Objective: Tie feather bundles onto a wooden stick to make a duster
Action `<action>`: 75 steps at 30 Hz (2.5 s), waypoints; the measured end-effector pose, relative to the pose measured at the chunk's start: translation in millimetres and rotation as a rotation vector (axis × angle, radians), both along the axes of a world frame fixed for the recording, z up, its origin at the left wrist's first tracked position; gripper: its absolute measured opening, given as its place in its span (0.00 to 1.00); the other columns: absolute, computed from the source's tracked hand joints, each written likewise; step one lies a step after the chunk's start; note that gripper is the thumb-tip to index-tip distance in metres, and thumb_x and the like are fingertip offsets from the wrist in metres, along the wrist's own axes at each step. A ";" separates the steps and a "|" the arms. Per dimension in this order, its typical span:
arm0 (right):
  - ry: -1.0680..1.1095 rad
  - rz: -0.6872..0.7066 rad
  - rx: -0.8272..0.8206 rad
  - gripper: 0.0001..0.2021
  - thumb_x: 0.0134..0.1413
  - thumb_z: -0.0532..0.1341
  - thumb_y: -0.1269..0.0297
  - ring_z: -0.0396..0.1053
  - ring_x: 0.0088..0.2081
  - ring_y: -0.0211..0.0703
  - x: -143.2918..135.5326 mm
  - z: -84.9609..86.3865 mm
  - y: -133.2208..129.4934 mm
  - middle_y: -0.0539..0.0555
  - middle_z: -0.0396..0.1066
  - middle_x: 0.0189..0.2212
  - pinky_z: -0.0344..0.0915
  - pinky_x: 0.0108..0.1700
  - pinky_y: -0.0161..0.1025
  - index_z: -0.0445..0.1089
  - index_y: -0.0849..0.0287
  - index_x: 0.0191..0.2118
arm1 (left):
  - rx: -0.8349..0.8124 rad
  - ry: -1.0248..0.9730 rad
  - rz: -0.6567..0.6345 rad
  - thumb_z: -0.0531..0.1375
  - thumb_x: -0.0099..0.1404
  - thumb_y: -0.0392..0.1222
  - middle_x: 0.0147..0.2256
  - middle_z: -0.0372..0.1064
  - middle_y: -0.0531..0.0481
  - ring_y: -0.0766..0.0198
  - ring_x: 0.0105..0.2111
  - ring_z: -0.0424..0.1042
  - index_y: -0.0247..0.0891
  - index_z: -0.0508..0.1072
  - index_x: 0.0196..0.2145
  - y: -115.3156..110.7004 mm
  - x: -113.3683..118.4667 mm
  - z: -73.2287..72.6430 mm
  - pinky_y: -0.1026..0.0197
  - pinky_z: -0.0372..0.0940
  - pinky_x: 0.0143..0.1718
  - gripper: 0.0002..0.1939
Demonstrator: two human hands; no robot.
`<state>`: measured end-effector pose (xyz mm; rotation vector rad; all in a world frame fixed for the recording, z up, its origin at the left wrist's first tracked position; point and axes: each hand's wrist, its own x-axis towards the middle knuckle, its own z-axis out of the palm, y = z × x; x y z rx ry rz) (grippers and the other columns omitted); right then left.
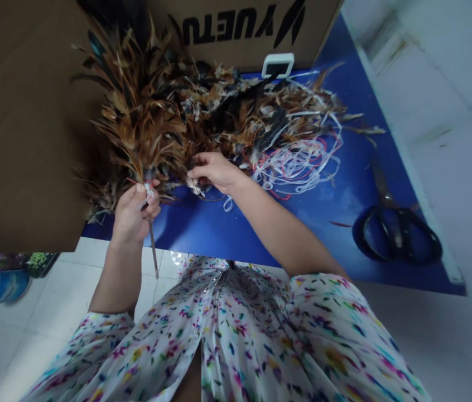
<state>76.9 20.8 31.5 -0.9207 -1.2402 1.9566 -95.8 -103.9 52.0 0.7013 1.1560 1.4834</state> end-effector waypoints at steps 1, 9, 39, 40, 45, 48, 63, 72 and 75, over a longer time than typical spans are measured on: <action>0.004 0.004 -0.002 0.12 0.39 0.69 0.79 0.64 0.20 0.31 -0.4 0.2 -0.7 0.44 0.67 0.18 0.61 0.23 0.29 0.66 0.61 0.26 | -0.001 -0.006 -0.002 0.67 0.63 0.49 0.20 0.59 0.58 0.78 0.14 0.47 0.32 0.77 0.36 0.5 1.0 -0.3 0.72 0.45 0.14 0.15; 0.063 -0.130 0.113 0.19 0.30 0.78 0.66 0.68 0.23 0.33 4.1 -1.1 -10.3 0.46 0.70 0.22 0.59 0.20 0.29 0.69 0.61 0.28 | -0.034 -0.043 -0.026 0.67 0.64 0.49 0.20 0.59 0.58 0.79 0.14 0.47 0.31 0.77 0.36 2.9 9.5 -6.1 0.72 0.44 0.15 0.15; -0.049 -0.253 0.498 0.17 0.43 0.74 0.51 0.72 0.29 0.40 1.5 11.2 -53.7 0.49 0.74 0.27 0.72 0.38 0.42 0.73 0.57 0.32 | -0.035 -0.212 -0.364 0.73 0.56 0.51 0.27 0.71 0.50 0.81 0.14 0.50 0.29 0.73 0.33 2.2 26.8 -14.4 0.71 0.43 0.15 0.21; -0.052 -0.255 0.506 0.17 0.44 0.73 0.51 0.72 0.29 0.40 1.6 9.7 -54.1 0.49 0.74 0.27 0.72 0.38 0.42 0.73 0.57 0.32 | -0.039 -0.215 -0.365 0.73 0.56 0.51 0.27 0.71 0.50 0.81 0.14 0.50 0.29 0.73 0.33 2.1 26.8 -14.4 0.71 0.44 0.15 0.21; -0.043 -0.253 0.515 0.15 0.46 0.72 0.52 0.71 0.29 0.39 1.0 3.8 -55.1 0.48 0.74 0.26 0.71 0.39 0.41 0.73 0.57 0.33 | -0.088 -0.206 -0.330 0.71 0.59 0.48 0.25 0.67 0.53 0.80 0.14 0.50 0.31 0.70 0.29 1.5 27.4 -14.8 0.72 0.44 0.15 0.18; -0.057 -0.290 0.523 0.17 0.44 0.73 0.51 0.72 0.32 0.40 -0.5 2.1 -55.0 0.49 0.75 0.29 0.71 0.41 0.42 0.73 0.57 0.33 | -0.092 -0.190 -0.307 0.71 0.59 0.48 0.24 0.63 0.56 0.80 0.15 0.49 0.32 0.68 0.27 1.2 28.5 -14.4 0.73 0.44 0.16 0.19; 0.000 -0.151 0.337 0.22 0.36 0.76 0.50 0.68 0.30 0.37 -1.0 4.4 -55.9 0.49 0.72 0.28 0.66 0.29 0.35 0.69 0.59 0.30 | -0.015 -0.053 -0.192 0.73 0.54 0.54 0.22 0.59 0.57 0.79 0.16 0.51 0.33 0.67 0.25 -1.2 25.8 -18.6 0.72 0.44 0.16 0.24; -0.033 -0.200 0.424 0.20 0.40 0.75 0.51 0.72 0.36 0.42 -2.8 -12.4 -52.1 0.52 0.76 0.33 0.71 0.42 0.42 0.74 0.59 0.35 | -0.054 -0.065 -0.263 0.74 0.52 0.53 0.25 0.66 0.54 0.77 0.17 0.56 0.33 0.70 0.30 -5.0 25.4 -20.2 0.71 0.48 0.17 0.23; -0.055 -0.217 0.446 0.19 0.42 0.74 0.51 0.71 0.34 0.41 -2.2 -15.1 -52.6 0.51 0.75 0.31 0.71 0.41 0.41 0.73 0.59 0.35 | -0.066 -0.099 -0.287 0.74 0.52 0.52 0.24 0.67 0.54 0.77 0.16 0.56 0.33 0.69 0.29 -4.5 24.3 -19.6 0.70 0.47 0.17 0.23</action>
